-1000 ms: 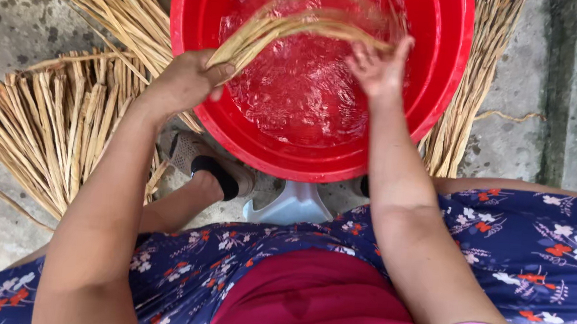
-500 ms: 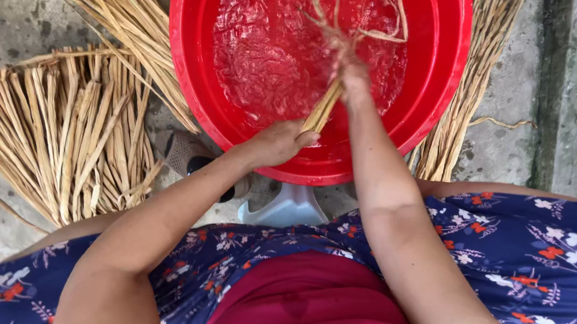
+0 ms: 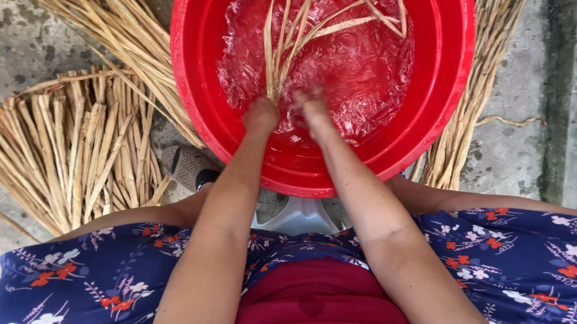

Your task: The person repeatedly picks bundles of dry bamboo strips from the floor and submerges them in a red basin of water. They agitate the strips by hand to ensure they are fully wet, then place them back on the floor beside the basin. This cycle continues throughout the clip.

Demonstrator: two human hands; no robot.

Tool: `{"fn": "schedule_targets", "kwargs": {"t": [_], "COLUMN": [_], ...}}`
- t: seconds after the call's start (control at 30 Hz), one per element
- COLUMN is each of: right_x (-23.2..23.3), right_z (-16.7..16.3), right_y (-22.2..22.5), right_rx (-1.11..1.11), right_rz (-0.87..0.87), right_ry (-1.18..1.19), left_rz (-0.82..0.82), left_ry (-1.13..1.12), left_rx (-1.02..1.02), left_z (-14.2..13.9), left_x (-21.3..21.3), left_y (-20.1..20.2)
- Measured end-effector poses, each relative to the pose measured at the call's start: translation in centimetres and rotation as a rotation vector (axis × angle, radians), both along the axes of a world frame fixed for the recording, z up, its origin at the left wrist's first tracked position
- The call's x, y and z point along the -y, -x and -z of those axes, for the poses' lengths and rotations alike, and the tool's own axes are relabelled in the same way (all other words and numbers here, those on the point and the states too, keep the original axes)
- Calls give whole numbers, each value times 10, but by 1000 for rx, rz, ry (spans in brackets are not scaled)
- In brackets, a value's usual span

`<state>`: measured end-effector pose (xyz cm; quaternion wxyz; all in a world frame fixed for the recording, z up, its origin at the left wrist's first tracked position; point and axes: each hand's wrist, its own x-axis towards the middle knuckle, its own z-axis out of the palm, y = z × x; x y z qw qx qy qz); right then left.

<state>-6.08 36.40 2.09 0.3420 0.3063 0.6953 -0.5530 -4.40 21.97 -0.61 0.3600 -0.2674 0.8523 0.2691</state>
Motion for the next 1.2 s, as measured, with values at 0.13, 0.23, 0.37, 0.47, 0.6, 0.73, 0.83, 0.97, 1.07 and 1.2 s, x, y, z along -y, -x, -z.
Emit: {"fn": "schedule_targets", "kwargs": {"t": [0.13,0.23,0.37,0.47,0.6,0.73,0.83,0.97,1.07,1.2], "right_x": [-7,-50,-67,-36,-2,-27,-74,-137,-161,-126], "right_z": [9,11,4,0,-9,-8,1,10,7,-32], "right_y": [6,21,29,23,10,21,48,74,81,80], "right_rx": [-155,-200,35,-128,-168,106,127,-33,-133,-259], "right_rz": [-412,-181,382,126,-270,180,533,837,997,808], "right_ry": [88,-88,-65,13,140,247,400,426,500,720], "left_rz": [300,-47,-602,-487,-126,444,463,505,537,278], "left_ry": [-125,-232,-521,-735,-761,-506,-574,-686,-500,-359], "left_rx": [186,312,110,74,-11,-207,-151,-76,96,68], "left_z": [3,2,0,1,-3,-36,-103,-219,-277,-269], "left_x": [-19,-8,-1,-18,-51,-75,-76,-41,18,87], "left_y": [-4,3,6,-1,-17,-35,-57,-60,-45,-9]}}
